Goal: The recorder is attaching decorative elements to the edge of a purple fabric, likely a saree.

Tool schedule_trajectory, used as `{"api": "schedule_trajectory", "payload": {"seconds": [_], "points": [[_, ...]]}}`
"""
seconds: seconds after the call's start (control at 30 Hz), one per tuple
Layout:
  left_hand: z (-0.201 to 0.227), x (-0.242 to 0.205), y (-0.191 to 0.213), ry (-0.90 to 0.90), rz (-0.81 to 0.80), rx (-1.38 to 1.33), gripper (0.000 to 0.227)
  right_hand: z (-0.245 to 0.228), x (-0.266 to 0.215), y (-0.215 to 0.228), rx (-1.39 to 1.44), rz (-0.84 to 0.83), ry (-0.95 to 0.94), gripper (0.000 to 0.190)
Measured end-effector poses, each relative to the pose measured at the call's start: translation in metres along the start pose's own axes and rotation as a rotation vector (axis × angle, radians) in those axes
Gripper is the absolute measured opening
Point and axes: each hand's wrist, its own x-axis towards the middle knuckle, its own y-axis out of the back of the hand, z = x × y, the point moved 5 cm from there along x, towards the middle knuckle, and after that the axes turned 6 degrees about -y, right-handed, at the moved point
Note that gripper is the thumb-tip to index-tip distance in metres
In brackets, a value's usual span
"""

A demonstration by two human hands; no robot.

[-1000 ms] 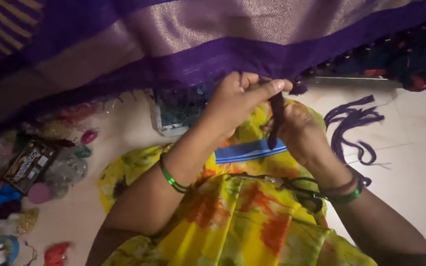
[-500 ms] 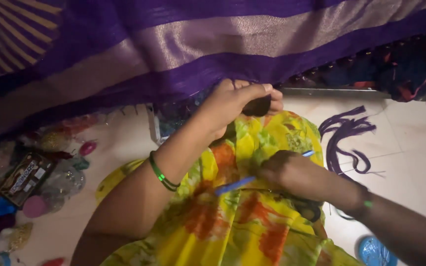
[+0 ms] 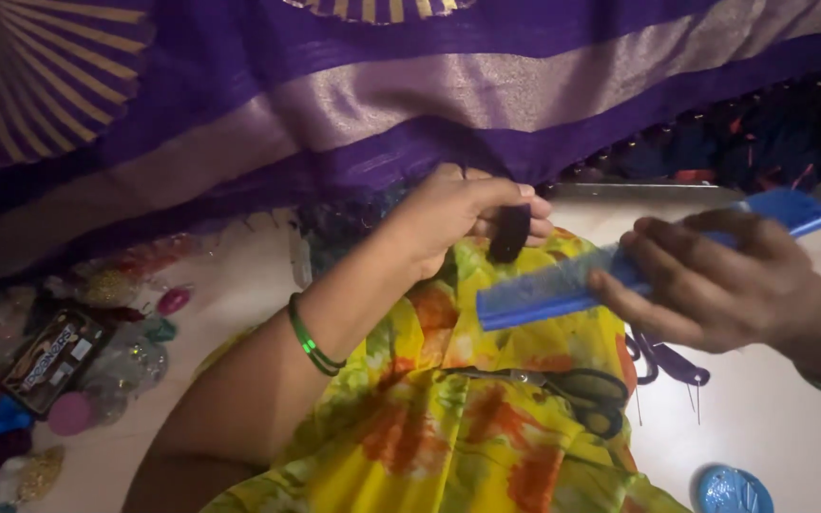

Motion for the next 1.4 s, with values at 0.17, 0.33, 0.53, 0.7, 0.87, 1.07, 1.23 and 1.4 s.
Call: {"api": "schedule_trajectory", "payload": {"seconds": [0.17,0.33,0.53,0.7,0.87,1.07,1.23,1.4], "points": [[0.001,0.004,-0.003,-0.028,0.038,0.194,0.03,0.019,-0.006,-0.019,-0.127,-0.011,-0.11,0.044],[-0.005,0.003,0.005,-0.053,0.088,0.034,0.026,0.005,-0.006,-0.013,-0.013,-0.008,0.001,0.043],[-0.006,0.006,0.002,-0.097,0.124,0.206,0.022,0.017,-0.002,-0.022,-0.112,0.006,-0.142,0.042],[-0.016,0.005,0.013,-0.129,0.172,0.165,0.022,0.001,0.002,-0.022,-0.063,-0.135,-0.209,0.036],[-0.012,0.008,0.01,-0.087,0.137,0.026,0.026,-0.023,-0.02,-0.018,0.029,-0.013,-0.17,0.032],[-0.022,0.006,0.006,-0.153,0.099,0.037,0.028,-0.096,-0.032,-0.049,0.421,-0.236,-0.233,0.045],[-0.041,-0.011,-0.006,-0.41,0.2,0.339,0.028,-0.094,-0.001,-0.05,0.86,-0.213,-0.548,0.045],[-0.053,-0.027,-0.013,-0.502,0.265,0.313,0.026,-0.043,0.02,-0.061,0.917,0.087,-1.193,0.021]]}}
